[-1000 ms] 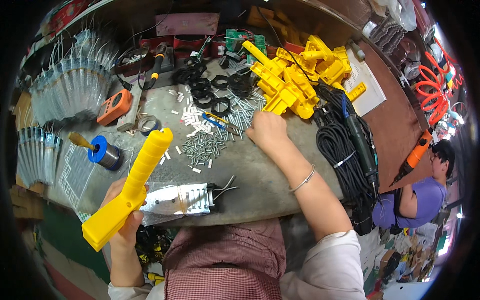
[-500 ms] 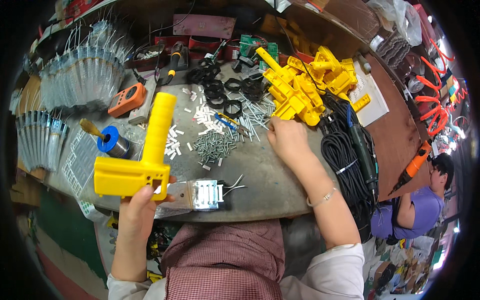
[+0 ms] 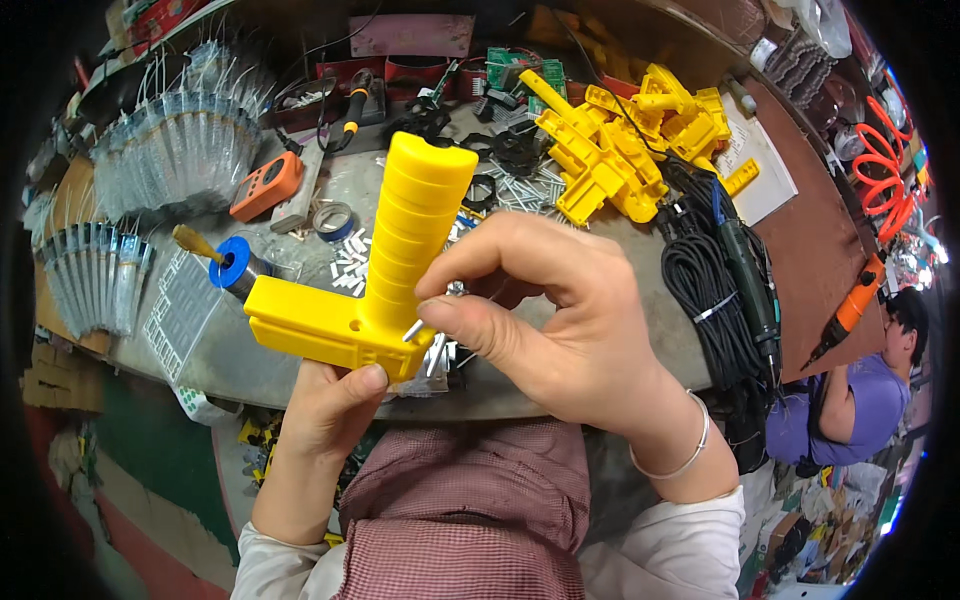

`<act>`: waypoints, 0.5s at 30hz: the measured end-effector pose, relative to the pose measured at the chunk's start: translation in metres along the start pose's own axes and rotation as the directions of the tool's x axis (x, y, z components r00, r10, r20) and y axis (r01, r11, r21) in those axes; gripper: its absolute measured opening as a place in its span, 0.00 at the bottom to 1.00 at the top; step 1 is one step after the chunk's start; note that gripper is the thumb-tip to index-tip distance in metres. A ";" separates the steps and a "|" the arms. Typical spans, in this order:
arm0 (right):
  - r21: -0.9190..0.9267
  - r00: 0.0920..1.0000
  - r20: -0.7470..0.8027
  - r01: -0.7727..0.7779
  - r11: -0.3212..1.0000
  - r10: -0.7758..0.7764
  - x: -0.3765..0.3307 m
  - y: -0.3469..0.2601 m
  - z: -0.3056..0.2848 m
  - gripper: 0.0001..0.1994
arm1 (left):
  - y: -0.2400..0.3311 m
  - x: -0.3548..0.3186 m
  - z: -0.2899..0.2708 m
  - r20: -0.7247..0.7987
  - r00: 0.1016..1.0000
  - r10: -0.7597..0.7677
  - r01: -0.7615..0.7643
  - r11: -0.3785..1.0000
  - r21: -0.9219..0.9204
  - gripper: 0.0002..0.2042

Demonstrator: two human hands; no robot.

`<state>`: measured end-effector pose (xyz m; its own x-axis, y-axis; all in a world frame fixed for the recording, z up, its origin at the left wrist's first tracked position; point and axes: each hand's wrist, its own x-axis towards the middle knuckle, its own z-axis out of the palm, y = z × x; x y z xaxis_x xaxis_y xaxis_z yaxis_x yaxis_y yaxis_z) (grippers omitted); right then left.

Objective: Assemble the yellow plastic housing of an electronic device, including wiring and soldering a circuit board and securing the casing with a screwdriver.

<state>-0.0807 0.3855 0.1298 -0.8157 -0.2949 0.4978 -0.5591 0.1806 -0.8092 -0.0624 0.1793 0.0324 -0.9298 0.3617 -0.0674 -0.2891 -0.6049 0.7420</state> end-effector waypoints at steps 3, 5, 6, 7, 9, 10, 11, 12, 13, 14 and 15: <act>0.006 0.995 0.018 -0.096 0.995 0.096 -0.005 -0.001 0.000 0.08 | 0.000 -0.002 -0.006 0.054 0.999 0.002 0.002 0.997 -0.081 0.28; 0.093 0.981 0.006 -0.193 0.977 0.194 -0.008 -0.004 -0.002 0.08 | 0.000 -0.004 -0.007 0.081 0.997 0.015 -0.005 0.992 -0.123 0.27; 0.100 0.981 0.012 -0.194 0.976 0.193 -0.008 -0.006 -0.002 0.08 | -0.001 -0.007 -0.006 0.021 0.998 0.052 -0.052 0.999 -0.005 0.26; 0.098 0.963 0.046 -0.271 0.958 0.267 -0.008 -0.007 -0.002 0.08 | -0.002 -0.009 -0.004 -0.034 0.995 0.096 -0.091 0.989 0.116 0.25; 0.125 0.922 0.046 -0.387 0.914 0.384 -0.010 -0.008 0.006 0.09 | -0.002 0.000 -0.001 0.091 0.914 0.395 -0.392 0.805 0.445 0.24; 0.158 0.903 0.012 -0.426 0.891 0.430 -0.011 -0.008 0.014 0.10 | -0.004 0.004 0.000 0.313 0.747 0.587 -0.617 0.436 0.655 0.23; 0.046 0.907 0.053 -0.420 0.906 0.418 -0.011 -0.005 0.015 0.11 | -0.007 0.004 0.001 0.286 0.755 0.590 -0.624 0.516 0.587 0.22; -0.157 0.924 0.089 -0.355 0.922 0.371 -0.008 -0.005 0.015 0.11 | -0.012 0.000 0.002 0.284 0.756 0.589 -0.623 0.515 0.589 0.22; -0.208 0.956 0.049 -0.272 0.939 0.288 -0.007 -0.010 0.018 0.12 | -0.017 -0.003 0.002 0.125 0.825 0.550 -0.521 0.657 0.545 0.23; -0.261 0.980 0.013 -0.190 0.947 0.200 -0.005 -0.014 0.020 0.13 | -0.021 -0.006 0.002 -0.032 0.876 0.481 -0.411 0.781 0.470 0.24; -0.259 0.993 -0.035 -0.121 0.958 0.115 -0.007 -0.012 0.020 0.14 | -0.026 -0.004 0.003 -0.162 0.912 0.376 -0.332 0.910 0.247 0.24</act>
<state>-0.0654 0.3662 0.1295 -0.8795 -0.2389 0.4116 -0.4759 0.4520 -0.7545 -0.0500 0.1955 0.0159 -0.9939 -0.0131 0.1095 0.1016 -0.4950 0.8629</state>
